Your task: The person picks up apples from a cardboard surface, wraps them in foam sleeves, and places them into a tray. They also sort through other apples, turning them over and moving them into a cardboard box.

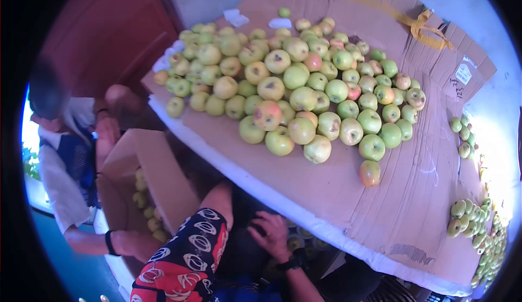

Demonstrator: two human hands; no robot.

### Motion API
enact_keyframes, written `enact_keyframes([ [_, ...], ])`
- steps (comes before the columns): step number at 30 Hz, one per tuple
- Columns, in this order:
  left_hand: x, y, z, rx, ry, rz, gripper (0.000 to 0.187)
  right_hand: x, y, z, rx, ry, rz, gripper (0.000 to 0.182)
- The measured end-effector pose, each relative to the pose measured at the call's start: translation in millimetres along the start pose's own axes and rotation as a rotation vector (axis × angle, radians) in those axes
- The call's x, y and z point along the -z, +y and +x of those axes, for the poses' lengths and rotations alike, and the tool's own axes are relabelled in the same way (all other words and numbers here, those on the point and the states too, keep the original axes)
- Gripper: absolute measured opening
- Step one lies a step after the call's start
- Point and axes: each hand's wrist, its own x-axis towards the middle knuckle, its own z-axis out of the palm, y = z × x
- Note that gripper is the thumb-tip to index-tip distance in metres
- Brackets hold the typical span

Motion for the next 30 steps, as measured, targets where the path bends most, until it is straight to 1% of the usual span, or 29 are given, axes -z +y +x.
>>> enact_keyframes([
  [4,1.2,16.9,-49.4,-0.122,-0.059,0.063,0.035,-2.5,-10.8,-7.3,0.037,0.103,0.005,0.022],
  [7,10.4,19.8,-76.2,-0.185,-0.058,0.103,0.035,-3.7,-13.4,-11.4,0.081,0.128,-0.027,0.023],
  [10,22.5,15.6,-94.1,-0.239,0.022,0.102,0.035,-1.0,-6.4,-17.8,0.146,0.142,-0.052,0.024],
  [11,28.7,11.7,-103.9,-0.186,0.07,-0.007,0.031,-1.2,-12.1,-18.3,0.143,0.139,-0.055,0.024],
  [12,15.2,-0.6,-84.9,-0.3,0.203,0.008,0.025,-2.3,-16.2,-20.9,0.115,0.126,-0.043,0.024],
  [13,39.3,-0.1,-122.4,-0.325,0.23,-0.109,0.02,-1.1,-17.7,-19.9,0.097,0.12,-0.04,0.024],
  [14,16.1,-12.6,-84.3,-0.182,0.153,-0.7,0.023,-0.7,-18.0,-18.4,0.085,0.121,-0.042,0.024],
  [15,20.0,-12.3,-87.6,-0.184,0.141,-0.697,0.023,-1.9,-17.6,-18.6,0.092,0.131,-0.04,0.024],
  [17,22.1,-9.7,-101.6,0.064,-0.069,-1.555,0.015,-3.9,-12.4,-25.0,0.105,0.13,-0.024,0.024],
  [18,41.1,-6.7,-136.7,0.071,-0.072,-1.553,0.015,-3.7,-14.3,-23.3,0.092,0.121,-0.028,0.023],
  [20,76.0,2.8,-201.8,0.117,-0.096,-1.843,0.015,-1.5,-18.2,-22.3,0.057,0.103,-0.033,0.022],
  [21,80.8,5.2,-206.6,0.129,-0.108,-1.842,0.015,-1.0,-18.6,-21.2,0.044,0.096,-0.032,0.022],
  [23,86.9,6.3,-208.5,0.11,-0.121,-2.073,0.03,-1.9,-15.8,-18.0,-0.077,0.058,0.104,0.021],
  [24,93.0,12.7,-229.7,0.1,-0.146,-2.159,0.034,1.4,-9.5,-15.1,-0.223,-0.06,0.251,0.03],
  [25,93.7,16.7,-241.7,0.101,-0.147,-2.161,0.034,-0.1,-14.6,-13.4,-0.223,-0.062,0.25,0.03],
  [27,96.0,29.5,-258.4,-0.079,-0.3,-2.376,0.033,6.3,-32.7,-3.4,-0.387,-0.008,0.555,0.048],
  [28,97.7,35.2,-274.3,-0.247,-0.272,-2.37,0.036,9.1,-44.7,-1.0,-0.432,0.012,0.712,0.06],
  [29,95.2,37.8,-280.3,-0.249,-0.29,-2.369,0.036,14.8,-57.3,-0.8,-0.439,0.02,0.702,0.06],
  [30,93.8,38.1,-284.5,-0.392,-0.373,-2.359,0.038,21.3,-70.7,0.9,-0.444,0.003,0.841,0.061],
])
